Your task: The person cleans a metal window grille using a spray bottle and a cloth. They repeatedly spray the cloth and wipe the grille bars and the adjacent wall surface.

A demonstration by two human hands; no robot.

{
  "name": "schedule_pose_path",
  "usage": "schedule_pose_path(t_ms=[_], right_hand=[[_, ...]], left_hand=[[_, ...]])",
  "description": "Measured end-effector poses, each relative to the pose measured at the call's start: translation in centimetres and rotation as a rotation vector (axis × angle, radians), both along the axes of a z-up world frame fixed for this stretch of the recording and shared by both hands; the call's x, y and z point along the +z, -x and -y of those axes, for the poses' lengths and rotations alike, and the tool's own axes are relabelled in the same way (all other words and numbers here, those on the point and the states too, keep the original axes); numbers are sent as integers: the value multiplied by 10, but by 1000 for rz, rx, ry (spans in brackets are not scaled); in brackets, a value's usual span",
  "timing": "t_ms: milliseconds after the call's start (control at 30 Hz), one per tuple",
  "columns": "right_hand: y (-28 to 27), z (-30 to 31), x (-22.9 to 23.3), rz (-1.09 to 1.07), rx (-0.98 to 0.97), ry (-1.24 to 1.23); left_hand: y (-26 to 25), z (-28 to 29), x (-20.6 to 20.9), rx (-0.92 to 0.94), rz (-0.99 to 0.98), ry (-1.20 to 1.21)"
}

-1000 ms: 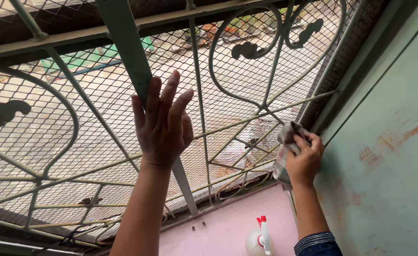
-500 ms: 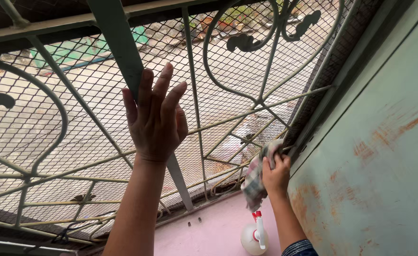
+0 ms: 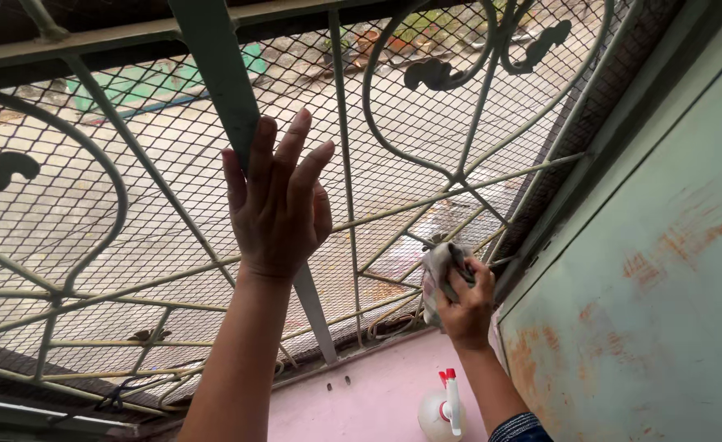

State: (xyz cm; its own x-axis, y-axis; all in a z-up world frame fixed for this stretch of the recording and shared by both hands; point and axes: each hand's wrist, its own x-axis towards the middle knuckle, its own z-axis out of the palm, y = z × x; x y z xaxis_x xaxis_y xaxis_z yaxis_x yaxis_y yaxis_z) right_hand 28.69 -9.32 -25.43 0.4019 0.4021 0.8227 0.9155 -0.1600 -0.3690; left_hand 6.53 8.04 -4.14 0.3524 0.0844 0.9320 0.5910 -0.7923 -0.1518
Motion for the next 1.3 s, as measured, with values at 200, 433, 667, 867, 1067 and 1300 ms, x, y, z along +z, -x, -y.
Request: schedule_pose_path(t_ms=[200,433,667,867,1067,1300], right_hand=[[-12,14,-4,-250,45,137],[-8,28,45,-491,157,-198],[-26,-6,66,-312,4,-257],[26,-24,-7,-542,96,-88],[47,4,5,-683,173,371],[51,12,87,-290,247,-39]], left_hand=[[-1,-2,2,14,-7,-7],[-2,-5,-1,-8,0,7],[-2,-3,0,17,1,19],[-2,2,2,23,5,15],[-1,6,5,9,9,10],[-2,3,0,14,-3,19]])
